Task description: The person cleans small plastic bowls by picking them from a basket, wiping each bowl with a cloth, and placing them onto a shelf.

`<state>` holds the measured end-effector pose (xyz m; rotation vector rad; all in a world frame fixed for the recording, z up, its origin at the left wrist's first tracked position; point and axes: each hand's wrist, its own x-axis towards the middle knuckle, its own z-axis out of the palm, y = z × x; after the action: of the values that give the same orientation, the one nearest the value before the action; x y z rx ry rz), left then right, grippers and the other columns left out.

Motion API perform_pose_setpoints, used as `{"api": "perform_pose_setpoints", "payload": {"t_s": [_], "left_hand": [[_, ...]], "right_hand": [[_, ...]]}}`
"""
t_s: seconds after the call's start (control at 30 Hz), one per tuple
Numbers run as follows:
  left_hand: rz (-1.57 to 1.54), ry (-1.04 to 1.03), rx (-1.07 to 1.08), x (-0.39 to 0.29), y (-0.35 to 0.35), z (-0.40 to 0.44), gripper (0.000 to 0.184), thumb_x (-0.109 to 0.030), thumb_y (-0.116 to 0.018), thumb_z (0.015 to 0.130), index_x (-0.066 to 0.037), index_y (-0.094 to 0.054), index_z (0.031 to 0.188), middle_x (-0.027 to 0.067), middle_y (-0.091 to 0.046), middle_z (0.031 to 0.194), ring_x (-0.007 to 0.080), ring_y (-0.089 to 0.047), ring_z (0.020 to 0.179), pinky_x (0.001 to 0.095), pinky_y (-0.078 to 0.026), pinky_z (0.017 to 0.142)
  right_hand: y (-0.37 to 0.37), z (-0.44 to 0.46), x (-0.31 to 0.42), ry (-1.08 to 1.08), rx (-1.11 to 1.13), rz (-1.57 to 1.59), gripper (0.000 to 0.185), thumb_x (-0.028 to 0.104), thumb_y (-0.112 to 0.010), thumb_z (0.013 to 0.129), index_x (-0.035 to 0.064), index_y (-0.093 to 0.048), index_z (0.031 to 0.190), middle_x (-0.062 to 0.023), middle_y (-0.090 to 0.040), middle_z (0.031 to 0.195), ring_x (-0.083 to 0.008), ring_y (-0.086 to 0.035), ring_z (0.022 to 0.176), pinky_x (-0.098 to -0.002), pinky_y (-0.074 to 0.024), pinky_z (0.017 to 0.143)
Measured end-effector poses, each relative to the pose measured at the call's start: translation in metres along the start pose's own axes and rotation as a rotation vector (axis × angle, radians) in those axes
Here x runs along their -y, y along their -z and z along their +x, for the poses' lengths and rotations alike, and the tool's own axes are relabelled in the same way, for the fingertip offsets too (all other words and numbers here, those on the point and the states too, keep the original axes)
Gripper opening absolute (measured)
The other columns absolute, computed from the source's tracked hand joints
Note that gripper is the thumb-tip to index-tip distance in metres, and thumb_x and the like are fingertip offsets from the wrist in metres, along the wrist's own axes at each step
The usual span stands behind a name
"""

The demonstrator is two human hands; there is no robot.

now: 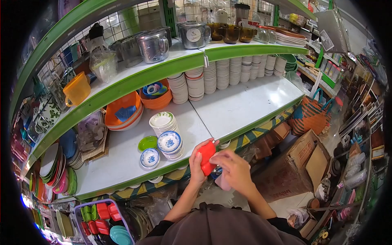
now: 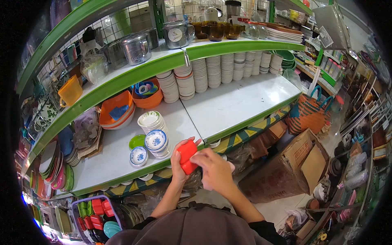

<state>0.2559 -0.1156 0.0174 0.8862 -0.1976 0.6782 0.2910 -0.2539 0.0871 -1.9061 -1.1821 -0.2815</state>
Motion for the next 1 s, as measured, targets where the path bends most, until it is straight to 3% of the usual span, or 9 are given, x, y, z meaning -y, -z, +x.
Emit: {"api": "perform_pose_setpoints", "payload": {"t_s": [0.13,0.23,0.37,0.5,0.6,0.73,0.87,1.0], "left_hand": [[0.176,-0.016,-0.004,-0.003,-0.004,-0.003,0.063,-0.050,-0.052,0.092,0.002,-0.043,0.127,0.0242,-0.044,0.136,0.0441,-0.045,0.127,0.0510,-0.045,0.100],[0.142,-0.006,-0.077,-0.016,-0.016,0.000,0.063,-0.050,-0.053,0.091,0.002,-0.043,0.126,0.0242,-0.044,0.136,0.0441,-0.045,0.126,0.0501,-0.046,0.099],[0.149,-0.006,-0.053,-0.008,-0.006,-0.003,0.063,-0.052,-0.051,0.092,0.000,-0.043,0.127,0.0237,-0.042,0.137,0.0437,-0.045,0.127,0.0501,-0.048,0.097],[-0.020,0.122,-0.129,-0.006,-0.008,0.000,0.063,-0.056,-0.042,0.094,-0.008,-0.038,0.134,0.0205,-0.041,0.140,0.0428,-0.041,0.130,0.0553,-0.045,0.098],[-0.515,0.217,-0.193,-0.006,-0.016,0.002,0.063,-0.057,-0.040,0.094,-0.010,-0.037,0.136,0.0206,-0.041,0.140,0.0431,-0.040,0.130,0.0577,-0.043,0.099],[-0.350,0.166,-0.257,-0.009,-0.016,0.003,0.061,-0.056,-0.031,0.098,-0.010,-0.036,0.137,0.0192,-0.042,0.139,0.0421,-0.042,0.128,0.0572,-0.043,0.099],[-0.287,0.208,-0.216,-0.008,-0.025,-0.001,0.069,-0.063,-0.031,0.095,-0.012,-0.029,0.140,0.0211,-0.042,0.138,0.0442,-0.041,0.129,0.0565,-0.043,0.100],[-0.252,0.129,-0.204,-0.005,-0.012,0.002,0.066,-0.063,-0.031,0.095,-0.014,-0.032,0.138,0.0185,-0.042,0.139,0.0429,-0.042,0.128,0.0613,-0.041,0.098]], "right_hand": [[-0.012,0.000,-0.016,-0.016,-0.071,-0.030,0.029,-0.005,-0.059,0.072,0.0064,-0.067,0.098,-0.0092,-0.061,0.101,-0.0298,-0.063,0.088,-0.0385,-0.0507,0.074],[-0.014,-0.008,0.009,0.090,-0.090,0.043,0.031,-0.008,-0.057,0.071,0.0082,-0.067,0.096,-0.0095,-0.062,0.101,-0.0296,-0.064,0.089,-0.0384,-0.0514,0.073],[-0.016,-0.003,-0.007,0.004,-0.129,0.085,0.034,-0.007,-0.055,0.068,0.0094,-0.069,0.094,-0.0078,-0.063,0.100,-0.0263,-0.066,0.088,-0.0336,-0.0534,0.071],[-0.027,-0.007,0.013,0.141,-0.113,0.055,0.034,-0.004,-0.055,0.067,0.0118,-0.070,0.093,-0.0052,-0.063,0.100,-0.0244,-0.065,0.080,-0.0327,-0.0524,0.065],[-0.030,-0.012,0.037,0.115,-0.012,0.104,0.028,-0.002,-0.060,0.073,0.0087,-0.066,0.098,-0.0084,-0.061,0.099,-0.0295,-0.063,0.081,-0.0392,-0.0500,0.066],[-0.029,0.003,0.000,0.037,-0.245,-0.037,0.028,0.003,-0.064,0.071,0.0100,-0.067,0.097,-0.0074,-0.061,0.094,-0.0279,-0.063,0.077,-0.0372,-0.0490,0.062],[-0.029,-0.002,0.023,0.195,-0.104,-0.091,0.025,0.002,-0.064,0.071,0.0082,-0.066,0.095,-0.0085,-0.061,0.096,-0.0284,-0.062,0.084,-0.0384,-0.0493,0.067],[-0.017,0.004,0.016,0.021,-0.124,-0.039,0.023,0.001,-0.063,0.071,0.0091,-0.065,0.092,-0.0082,-0.061,0.097,-0.0292,-0.062,0.085,-0.0394,-0.0495,0.070]]}}
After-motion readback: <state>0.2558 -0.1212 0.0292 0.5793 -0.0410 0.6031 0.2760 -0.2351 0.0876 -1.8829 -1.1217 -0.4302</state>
